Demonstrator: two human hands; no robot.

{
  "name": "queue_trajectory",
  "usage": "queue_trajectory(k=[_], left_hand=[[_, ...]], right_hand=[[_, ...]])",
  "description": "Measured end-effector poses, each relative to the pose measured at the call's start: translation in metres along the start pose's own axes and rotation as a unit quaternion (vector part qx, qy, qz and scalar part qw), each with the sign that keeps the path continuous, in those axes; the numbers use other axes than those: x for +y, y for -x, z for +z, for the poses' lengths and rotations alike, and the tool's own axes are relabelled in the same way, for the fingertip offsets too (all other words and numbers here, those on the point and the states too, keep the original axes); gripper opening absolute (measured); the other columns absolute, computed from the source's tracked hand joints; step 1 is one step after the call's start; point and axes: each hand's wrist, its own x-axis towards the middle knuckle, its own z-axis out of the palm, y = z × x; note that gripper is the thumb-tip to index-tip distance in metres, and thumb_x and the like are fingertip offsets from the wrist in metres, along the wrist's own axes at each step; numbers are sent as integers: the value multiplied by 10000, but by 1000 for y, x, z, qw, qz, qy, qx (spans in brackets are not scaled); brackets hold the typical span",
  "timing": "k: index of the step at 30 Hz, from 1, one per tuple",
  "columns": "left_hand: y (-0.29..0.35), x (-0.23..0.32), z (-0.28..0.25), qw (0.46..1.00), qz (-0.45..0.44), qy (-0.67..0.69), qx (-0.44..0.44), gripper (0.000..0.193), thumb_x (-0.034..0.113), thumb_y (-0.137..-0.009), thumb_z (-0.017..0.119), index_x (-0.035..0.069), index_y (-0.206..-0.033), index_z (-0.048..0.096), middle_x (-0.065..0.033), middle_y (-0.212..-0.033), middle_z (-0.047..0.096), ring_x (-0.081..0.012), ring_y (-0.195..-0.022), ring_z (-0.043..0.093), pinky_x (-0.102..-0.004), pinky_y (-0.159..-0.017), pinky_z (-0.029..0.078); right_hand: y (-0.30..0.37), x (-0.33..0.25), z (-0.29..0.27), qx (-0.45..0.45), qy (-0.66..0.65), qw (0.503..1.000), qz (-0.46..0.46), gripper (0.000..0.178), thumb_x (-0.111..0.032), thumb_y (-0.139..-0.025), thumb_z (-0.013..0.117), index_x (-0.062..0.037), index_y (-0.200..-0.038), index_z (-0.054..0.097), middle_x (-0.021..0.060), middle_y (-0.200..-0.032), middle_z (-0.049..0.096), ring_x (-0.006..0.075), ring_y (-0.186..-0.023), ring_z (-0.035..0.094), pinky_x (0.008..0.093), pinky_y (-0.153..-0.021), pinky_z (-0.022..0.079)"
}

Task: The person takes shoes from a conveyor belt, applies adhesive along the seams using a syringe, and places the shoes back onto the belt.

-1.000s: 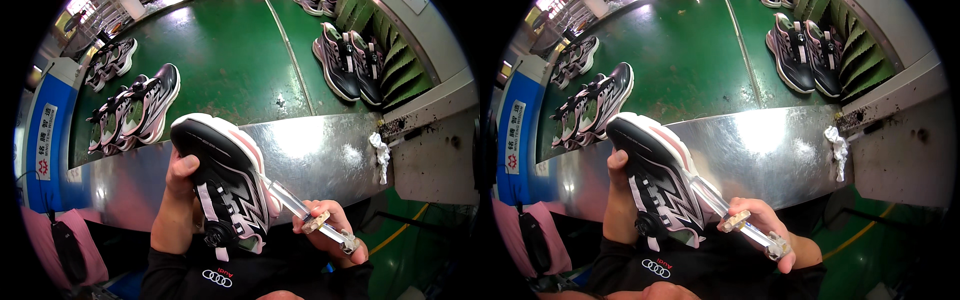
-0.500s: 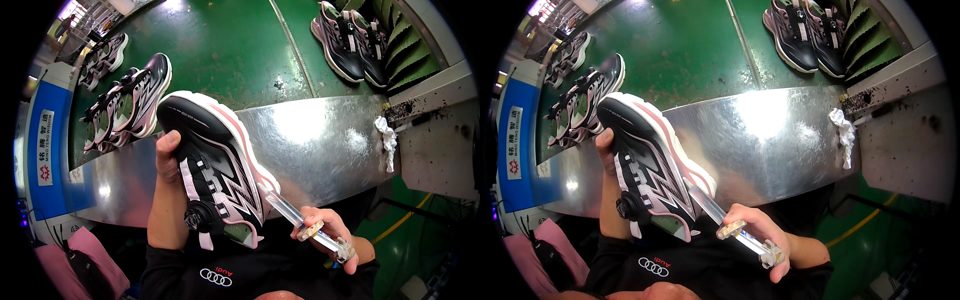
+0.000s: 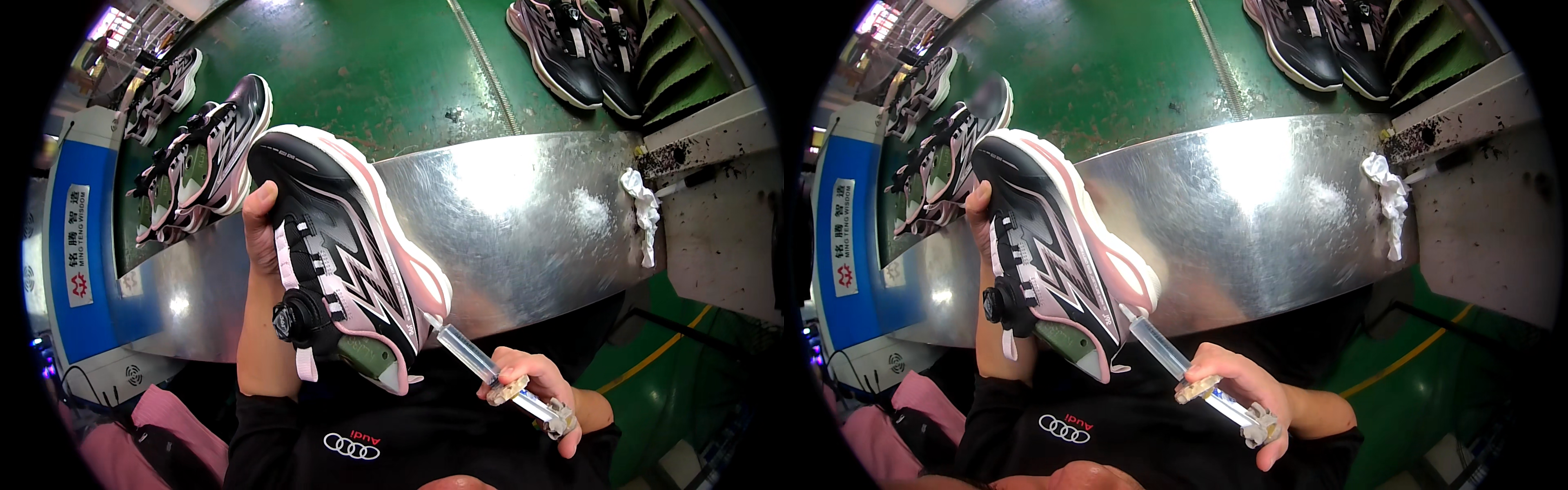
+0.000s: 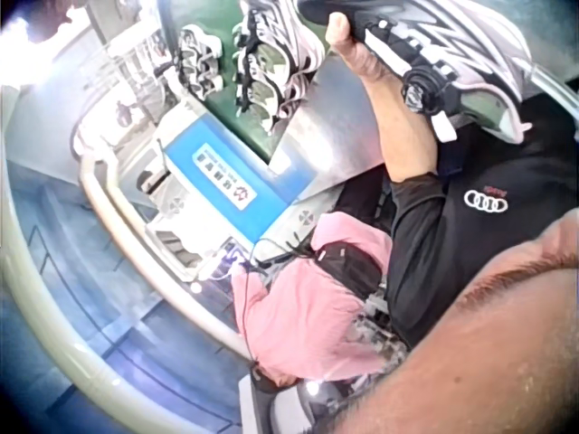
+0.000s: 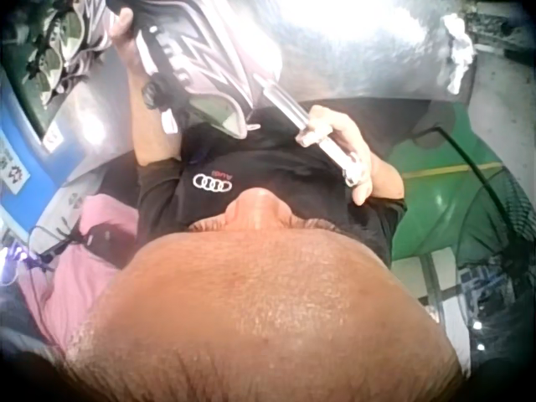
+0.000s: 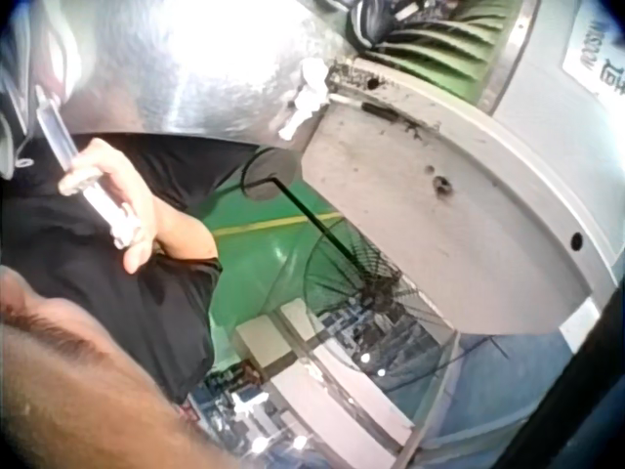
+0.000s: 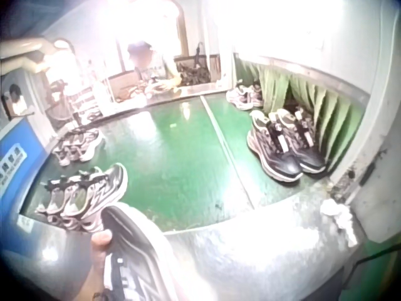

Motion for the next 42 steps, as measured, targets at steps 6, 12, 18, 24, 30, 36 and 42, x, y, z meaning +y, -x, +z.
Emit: queue_trajectory(k=[6, 12, 18, 24, 30, 36, 42], left_hand=[[-1, 0, -8, 998, 13, -10, 63, 477, 277, -813, 573, 9, -1204, 522, -144, -1147, 605, -268, -1033, 598, -399, -930, 473], [-5, 0, -10, 998, 9, -14, 61, 470, 281, -804, 582, 16, -1188, 529, -142, -1135, 608, -265, -1021, 603, -404, -918, 484], [-7, -3, -5, 996, 5, -34, 82, 411, 274, -788, 591, 29, -1114, 553, -128, -1068, 622, -262, -976, 614, -407, -889, 491], [0, 3, -3, 981, 9, -123, 150, 371, 314, -808, 565, 41, -1058, 575, -122, -1014, 633, -262, -912, 640, -407, -849, 521], [29, 42, -36, 969, -38, -178, 166, 424, 271, -843, 542, 0, -1169, 541, -182, -1116, 613, -317, -1005, 618, -462, -909, 490], [69, 69, -51, 932, -35, -281, 226, 387, 198, -898, 473, -28, -1213, 475, -192, -1111, 600, -297, -980, 626, -446, -890, 500], [109, 81, -62, 917, -26, -316, 244, 386, 167, -920, 427, -38, -1246, 433, -195, -1152, 574, -300, -1029, 597, -423, -897, 498]], right_hand=[[5, 4, -4, 4, 6, 1000, -15, 1047, -616, -606, 753, 63, -1297, 357, 153, -1105, 453, 237, -1003, 474, 322, -858, 382], [9, 9, -5, 10, 4, 1000, -25, 1038, -610, -604, 758, 58, -1295, 365, 155, -1117, 457, 234, -999, 472, 312, -852, 371], [16, 17, -9, 16, -5, 1000, -24, 1054, -616, -590, 764, 56, -1297, 367, 141, -1113, 453, 213, -961, 451, 296, -822, 350], [19, 22, -12, 20, 1, 999, -25, 1070, -622, -570, 769, 56, -1295, 371, 126, -1107, 452, 185, -929, 433, 271, -769, 330], [19, 29, -18, 15, 25, 999, -21, 1078, -621, -567, 771, 50, -1306, 364, 107, -1100, 449, 165, -890, 418, 254, -729, 309], [9, 30, -17, 20, 45, 999, -15, 1051, -589, -576, 786, 21, -1320, 363, 107, -1113, 462, 177, -913, 427, 287, -756, 362], [2, 28, -21, -2, 119, 993, -15, 1015, -545, -580, 796, 0, -1322, 369, 114, -1196, 485, 221, -953, 443, 317, -785, 393]])
